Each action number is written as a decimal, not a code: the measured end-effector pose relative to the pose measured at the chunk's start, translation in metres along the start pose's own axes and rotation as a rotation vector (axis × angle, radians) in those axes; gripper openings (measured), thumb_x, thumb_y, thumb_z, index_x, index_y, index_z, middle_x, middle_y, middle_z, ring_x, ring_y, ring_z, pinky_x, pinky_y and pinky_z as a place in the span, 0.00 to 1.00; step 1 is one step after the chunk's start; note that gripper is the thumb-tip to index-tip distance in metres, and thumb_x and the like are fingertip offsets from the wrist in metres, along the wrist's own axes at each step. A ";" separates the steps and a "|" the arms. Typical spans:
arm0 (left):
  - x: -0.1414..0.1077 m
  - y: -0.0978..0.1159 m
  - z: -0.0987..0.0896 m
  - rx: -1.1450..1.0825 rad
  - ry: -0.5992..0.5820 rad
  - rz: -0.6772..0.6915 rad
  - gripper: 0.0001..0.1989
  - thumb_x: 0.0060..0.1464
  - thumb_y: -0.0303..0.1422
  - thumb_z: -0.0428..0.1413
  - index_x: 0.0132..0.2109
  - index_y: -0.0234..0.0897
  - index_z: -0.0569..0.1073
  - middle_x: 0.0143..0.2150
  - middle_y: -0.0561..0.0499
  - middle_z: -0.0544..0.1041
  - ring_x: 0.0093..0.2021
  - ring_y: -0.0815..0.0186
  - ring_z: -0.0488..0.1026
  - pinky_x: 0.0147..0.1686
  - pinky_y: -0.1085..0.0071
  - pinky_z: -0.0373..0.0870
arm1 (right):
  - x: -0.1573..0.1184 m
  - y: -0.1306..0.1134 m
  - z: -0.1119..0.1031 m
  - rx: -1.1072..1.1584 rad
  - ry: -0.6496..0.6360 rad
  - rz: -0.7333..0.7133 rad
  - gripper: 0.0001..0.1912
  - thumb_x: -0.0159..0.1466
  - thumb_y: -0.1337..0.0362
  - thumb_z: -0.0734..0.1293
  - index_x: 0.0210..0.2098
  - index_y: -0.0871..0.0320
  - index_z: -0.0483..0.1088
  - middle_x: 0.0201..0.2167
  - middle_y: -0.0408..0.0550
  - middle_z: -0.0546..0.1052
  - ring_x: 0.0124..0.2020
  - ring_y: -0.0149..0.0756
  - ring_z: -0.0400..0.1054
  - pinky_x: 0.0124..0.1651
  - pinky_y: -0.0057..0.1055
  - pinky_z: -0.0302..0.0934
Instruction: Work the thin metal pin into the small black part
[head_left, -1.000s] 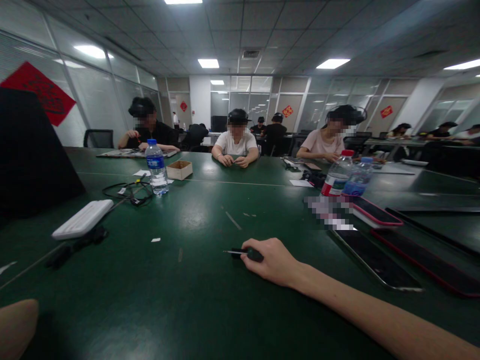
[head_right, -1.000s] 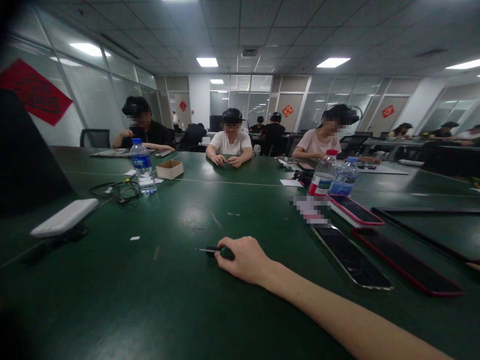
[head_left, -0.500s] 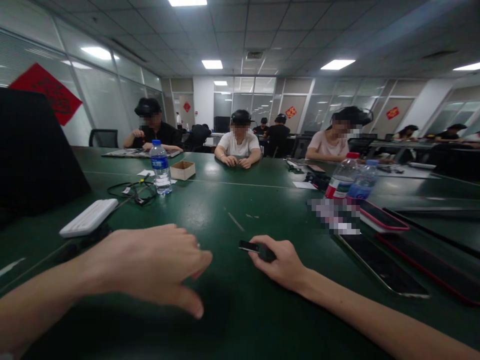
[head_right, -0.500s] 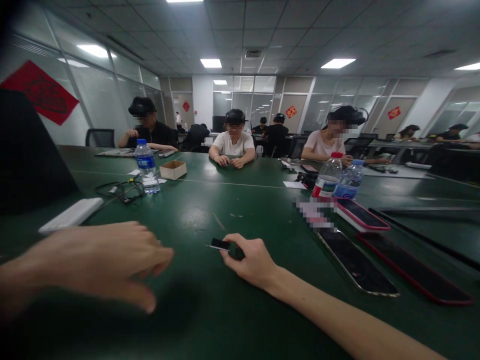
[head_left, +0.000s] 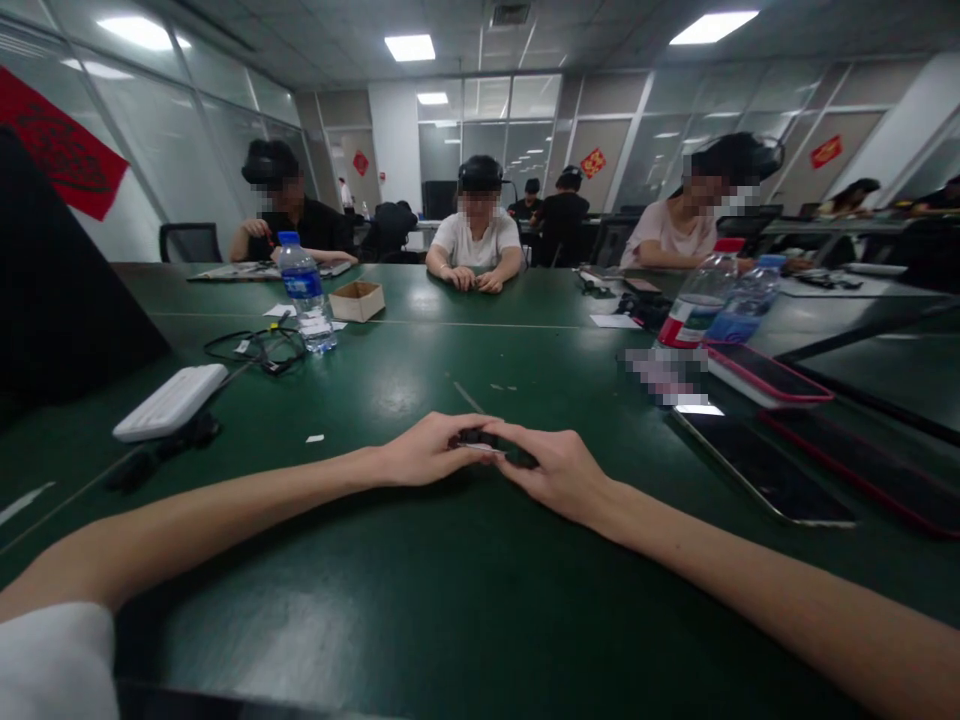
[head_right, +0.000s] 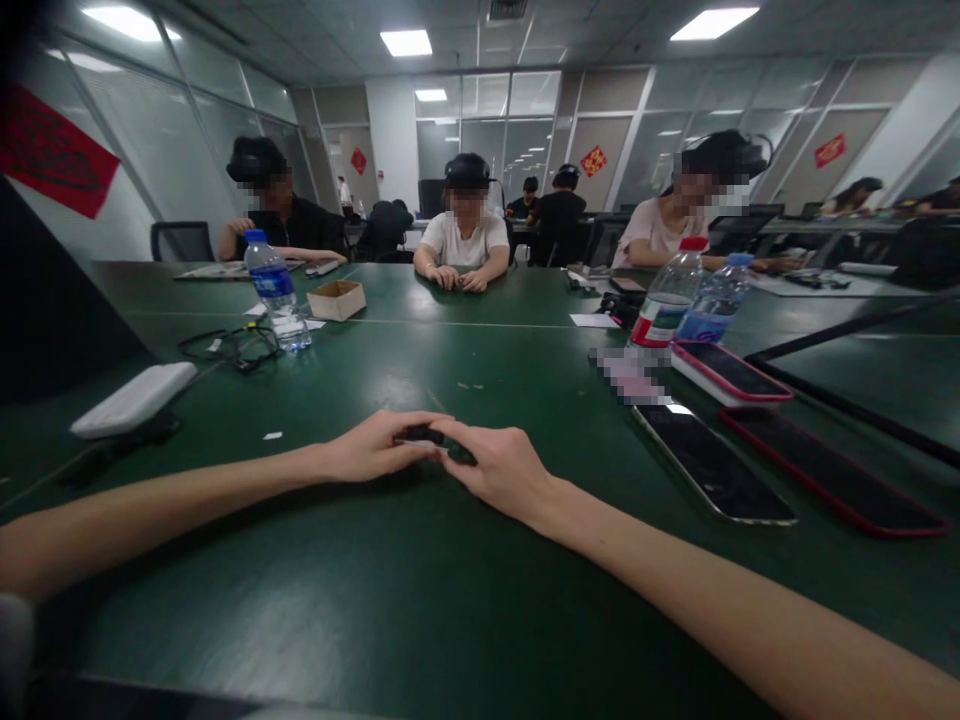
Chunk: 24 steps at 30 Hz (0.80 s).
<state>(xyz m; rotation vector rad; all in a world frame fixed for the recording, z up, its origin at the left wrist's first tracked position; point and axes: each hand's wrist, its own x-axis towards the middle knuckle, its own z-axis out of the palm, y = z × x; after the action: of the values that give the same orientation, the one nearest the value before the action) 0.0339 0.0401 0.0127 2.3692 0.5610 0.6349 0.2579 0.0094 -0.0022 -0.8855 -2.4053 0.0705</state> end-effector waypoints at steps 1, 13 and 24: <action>0.001 -0.004 -0.004 0.028 0.032 -0.016 0.21 0.61 0.37 0.50 0.59 0.36 0.64 0.45 0.47 0.76 0.36 0.67 0.73 0.37 0.72 0.67 | 0.001 0.000 0.000 -0.006 0.009 0.038 0.23 0.66 0.59 0.62 0.59 0.55 0.59 0.38 0.47 0.77 0.30 0.31 0.72 0.32 0.26 0.63; -0.006 -0.033 -0.007 0.441 0.144 0.020 0.16 0.59 0.40 0.52 0.46 0.34 0.76 0.40 0.47 0.79 0.36 0.66 0.74 0.36 0.72 0.67 | 0.007 0.008 -0.007 -0.338 -0.171 0.129 0.18 0.68 0.53 0.56 0.43 0.58 0.70 0.32 0.48 0.76 0.29 0.34 0.68 0.30 0.27 0.53; -0.003 -0.026 0.000 0.546 0.247 -0.139 0.14 0.54 0.36 0.52 0.44 0.35 0.77 0.38 0.48 0.78 0.36 0.65 0.73 0.38 0.71 0.65 | 0.030 0.012 0.003 -0.536 -0.330 0.154 0.28 0.67 0.47 0.49 0.43 0.58 0.71 0.34 0.53 0.77 0.31 0.42 0.68 0.30 0.32 0.47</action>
<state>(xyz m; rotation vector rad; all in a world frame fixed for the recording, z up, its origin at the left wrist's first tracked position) 0.0252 0.0572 -0.0056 2.7302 1.1176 0.7940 0.2447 0.0375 0.0079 -1.3912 -2.7062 -0.4204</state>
